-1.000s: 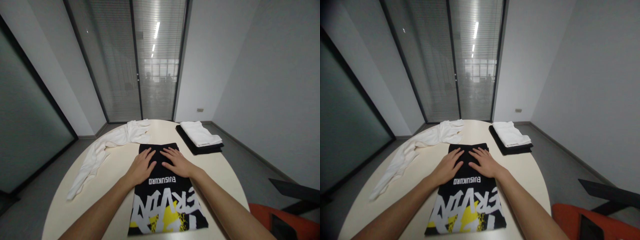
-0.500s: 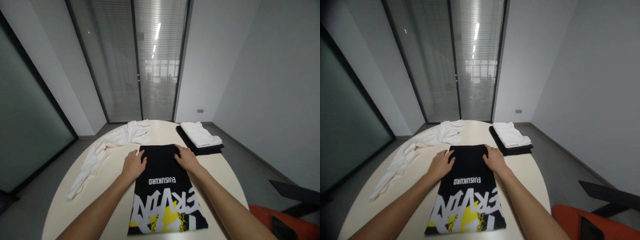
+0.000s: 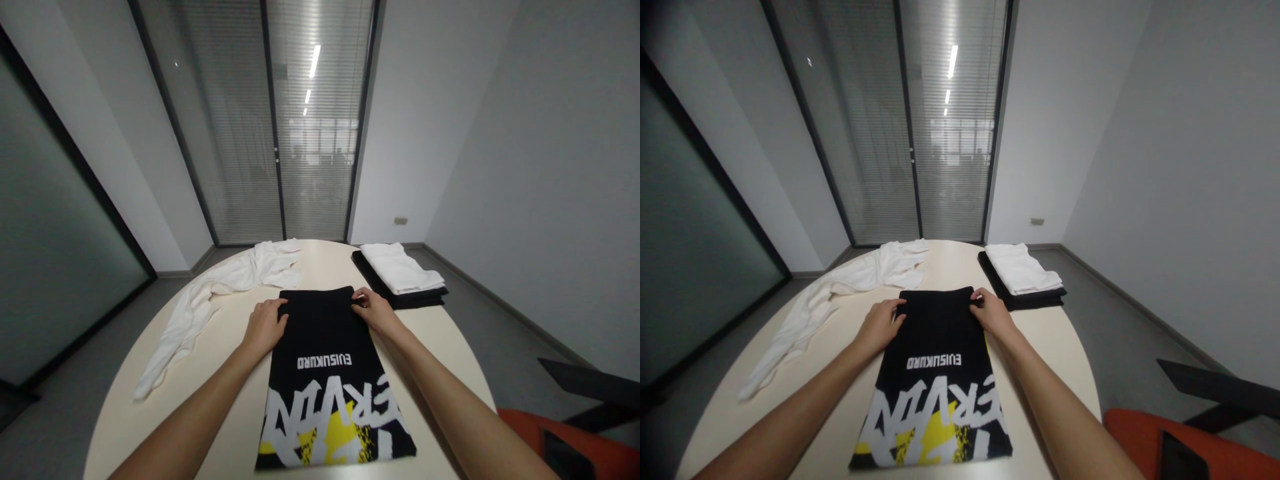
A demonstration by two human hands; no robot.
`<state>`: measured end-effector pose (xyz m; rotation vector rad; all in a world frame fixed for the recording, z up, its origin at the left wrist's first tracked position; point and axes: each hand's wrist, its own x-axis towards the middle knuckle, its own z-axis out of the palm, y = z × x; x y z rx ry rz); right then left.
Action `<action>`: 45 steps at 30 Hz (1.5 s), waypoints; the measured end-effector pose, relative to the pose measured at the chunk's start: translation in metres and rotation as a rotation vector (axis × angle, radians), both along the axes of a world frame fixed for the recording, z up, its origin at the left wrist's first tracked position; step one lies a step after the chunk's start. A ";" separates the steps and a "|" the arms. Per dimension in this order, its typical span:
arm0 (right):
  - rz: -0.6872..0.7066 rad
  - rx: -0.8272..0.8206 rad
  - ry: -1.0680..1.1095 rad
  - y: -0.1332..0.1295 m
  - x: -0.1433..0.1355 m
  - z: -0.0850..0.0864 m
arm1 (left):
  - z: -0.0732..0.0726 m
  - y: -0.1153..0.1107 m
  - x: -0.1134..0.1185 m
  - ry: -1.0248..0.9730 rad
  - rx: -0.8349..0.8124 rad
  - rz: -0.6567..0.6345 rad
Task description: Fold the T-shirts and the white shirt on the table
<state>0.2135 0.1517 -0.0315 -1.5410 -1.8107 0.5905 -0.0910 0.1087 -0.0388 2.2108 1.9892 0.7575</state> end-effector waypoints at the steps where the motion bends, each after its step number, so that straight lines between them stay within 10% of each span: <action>1: -0.018 -0.008 -0.002 0.000 0.000 0.000 | -0.001 0.001 0.000 -0.041 -0.006 -0.015; 16: 0.037 0.183 -0.031 0.013 0.002 -0.007 | 0.009 0.020 0.009 -0.482 0.191 -0.270; 26: 0.060 0.217 -0.107 0.030 -0.003 -0.024 | -0.016 0.028 -0.008 -0.913 -0.114 -0.335; 37: 0.043 0.202 -0.032 0.028 0.008 -0.021 | 0.002 0.030 0.006 -0.740 0.243 -0.278; 45: 0.028 0.223 -0.124 0.030 0.012 -0.031 | 0.006 0.015 -0.008 -0.522 0.010 -0.229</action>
